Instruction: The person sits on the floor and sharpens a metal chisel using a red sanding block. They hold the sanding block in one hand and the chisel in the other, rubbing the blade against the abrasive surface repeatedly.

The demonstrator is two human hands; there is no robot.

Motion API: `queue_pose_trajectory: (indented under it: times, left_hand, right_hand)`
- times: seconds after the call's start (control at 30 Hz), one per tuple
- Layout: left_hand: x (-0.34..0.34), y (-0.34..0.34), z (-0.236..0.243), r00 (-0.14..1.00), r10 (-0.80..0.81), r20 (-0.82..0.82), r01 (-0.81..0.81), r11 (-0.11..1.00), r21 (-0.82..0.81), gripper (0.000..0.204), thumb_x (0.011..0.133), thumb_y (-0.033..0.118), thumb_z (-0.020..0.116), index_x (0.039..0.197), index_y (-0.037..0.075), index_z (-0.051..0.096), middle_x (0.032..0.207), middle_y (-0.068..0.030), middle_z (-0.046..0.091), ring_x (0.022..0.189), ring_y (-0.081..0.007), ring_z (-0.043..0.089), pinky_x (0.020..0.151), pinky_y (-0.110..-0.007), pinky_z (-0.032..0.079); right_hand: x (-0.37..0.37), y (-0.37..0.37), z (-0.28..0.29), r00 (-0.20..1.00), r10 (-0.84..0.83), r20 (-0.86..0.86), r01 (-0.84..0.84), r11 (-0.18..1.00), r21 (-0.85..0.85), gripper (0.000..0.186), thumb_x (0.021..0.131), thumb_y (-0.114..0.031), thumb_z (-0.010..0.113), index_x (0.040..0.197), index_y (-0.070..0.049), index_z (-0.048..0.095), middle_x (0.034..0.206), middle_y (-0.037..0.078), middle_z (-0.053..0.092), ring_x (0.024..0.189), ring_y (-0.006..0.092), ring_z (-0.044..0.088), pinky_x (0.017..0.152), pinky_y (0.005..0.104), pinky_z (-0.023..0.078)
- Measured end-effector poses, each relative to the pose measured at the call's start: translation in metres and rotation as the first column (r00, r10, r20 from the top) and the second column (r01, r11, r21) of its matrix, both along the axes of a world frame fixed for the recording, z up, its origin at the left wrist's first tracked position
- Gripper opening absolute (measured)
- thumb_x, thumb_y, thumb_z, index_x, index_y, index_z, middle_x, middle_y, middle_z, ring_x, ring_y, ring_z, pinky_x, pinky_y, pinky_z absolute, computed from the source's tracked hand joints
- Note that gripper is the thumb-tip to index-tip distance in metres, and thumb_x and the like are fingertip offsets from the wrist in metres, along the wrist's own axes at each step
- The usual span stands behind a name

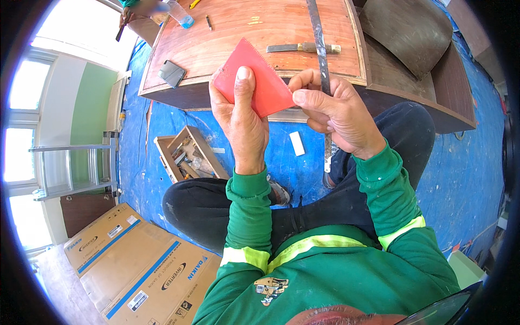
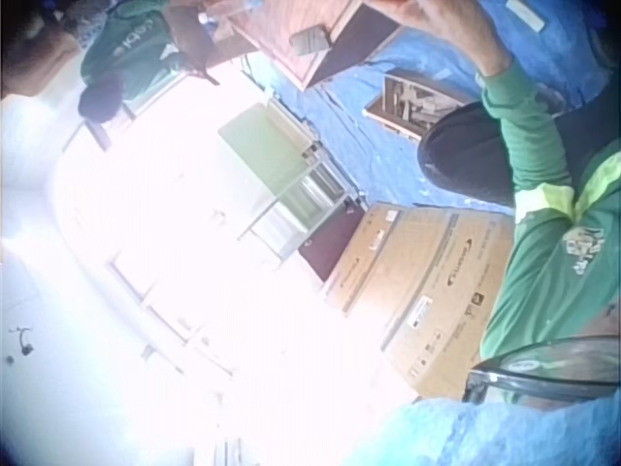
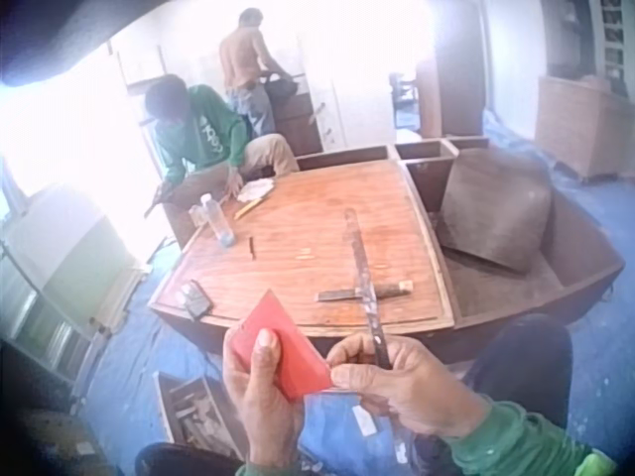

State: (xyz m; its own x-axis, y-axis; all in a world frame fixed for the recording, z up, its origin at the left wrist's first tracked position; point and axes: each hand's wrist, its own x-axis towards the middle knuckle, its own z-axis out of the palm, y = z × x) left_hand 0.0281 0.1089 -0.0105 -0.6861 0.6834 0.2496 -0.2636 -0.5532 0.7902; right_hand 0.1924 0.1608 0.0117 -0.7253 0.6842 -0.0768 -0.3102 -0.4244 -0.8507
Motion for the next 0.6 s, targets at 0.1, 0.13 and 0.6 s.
queue_pose_trajectory:
  times: [0.1,0.13,0.6]
  left_hand:
    - [0.000,-0.003,0.003,0.998,0.031,-0.051,-0.033,0.999,-0.025,0.028,0.105,0.014,0.070,0.128,0.003,0.058,0.112,-0.0065,0.070,0.096,-0.0128,0.070,0.082,-0.028,0.061]
    - [0.002,-0.003,0.006,0.996,0.052,-0.076,-0.055,0.998,-0.040,0.029,0.105,0.014,0.071,0.129,0.003,0.057,0.112,-0.0068,0.069,0.097,-0.0130,0.070,0.083,-0.029,0.061]
    - [0.018,-0.012,0.027,0.865,0.258,-0.431,-0.349,0.926,-0.146,0.039,0.104,0.024,0.075,0.129,0.000,0.057,0.114,-0.0084,0.066,0.101,-0.0135,0.063,0.089,-0.029,0.056]
  right_hand:
    - [0.001,0.002,0.001,0.998,-0.037,0.054,0.030,0.992,0.121,0.010,0.100,-0.012,0.074,0.106,-0.005,0.074,0.079,-0.006,0.065,0.062,0.0015,0.052,0.056,0.0202,0.041]
    - [0.001,0.003,0.001,0.995,-0.074,0.067,0.059,0.977,0.204,0.009,0.099,-0.010,0.075,0.106,-0.004,0.075,0.082,-0.003,0.068,0.067,0.0030,0.058,0.061,0.0210,0.047]
    - [-0.007,0.000,-0.014,0.944,-0.329,0.032,0.247,0.765,0.595,0.005,0.096,0.001,0.077,0.100,-0.001,0.076,0.092,0.002,0.076,0.084,0.0069,0.067,0.075,0.0269,0.055]
